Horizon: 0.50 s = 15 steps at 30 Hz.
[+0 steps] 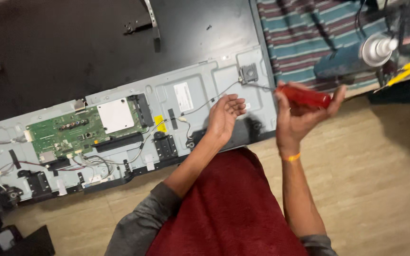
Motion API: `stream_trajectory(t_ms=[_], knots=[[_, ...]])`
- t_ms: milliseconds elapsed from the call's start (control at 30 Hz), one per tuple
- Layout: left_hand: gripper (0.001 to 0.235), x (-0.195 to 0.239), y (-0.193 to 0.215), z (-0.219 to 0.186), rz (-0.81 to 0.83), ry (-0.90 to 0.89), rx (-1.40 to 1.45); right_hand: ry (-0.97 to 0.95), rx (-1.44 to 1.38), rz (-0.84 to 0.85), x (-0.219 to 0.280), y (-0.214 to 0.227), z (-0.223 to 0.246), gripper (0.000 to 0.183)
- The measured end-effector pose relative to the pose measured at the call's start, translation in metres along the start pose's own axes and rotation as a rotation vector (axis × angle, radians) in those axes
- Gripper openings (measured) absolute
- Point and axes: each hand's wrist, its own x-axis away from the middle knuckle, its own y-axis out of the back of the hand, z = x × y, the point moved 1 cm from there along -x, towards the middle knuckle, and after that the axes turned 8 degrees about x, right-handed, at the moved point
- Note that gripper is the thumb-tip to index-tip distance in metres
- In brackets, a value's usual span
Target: The person uses a red screwdriver to remove screws from the back panel of a television. They systematically unscrew fasteners along the edges and corners of the TV chassis while working on a striped mat.
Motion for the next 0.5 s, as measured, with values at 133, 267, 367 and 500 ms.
stream_trajectory(t_ms=[133,267,367,500], knots=[[0.024,0.0,-0.011,-0.011,0.04,-0.038,-0.015,0.17,0.224,0.076,-0.056,0.021,-0.038,0.102],[0.024,0.005,-0.029,-0.02,-0.01,-0.043,-0.048,0.107,0.286,0.218,-0.078,0.031,-0.076,0.094],[0.024,0.008,-0.033,-0.015,-0.037,-0.043,-0.019,0.093,0.268,0.26,-0.077,0.037,-0.099,0.092],[0.024,0.005,-0.039,-0.006,-0.005,-0.05,0.01,0.111,0.279,0.304,-0.079,0.036,-0.106,0.091]])
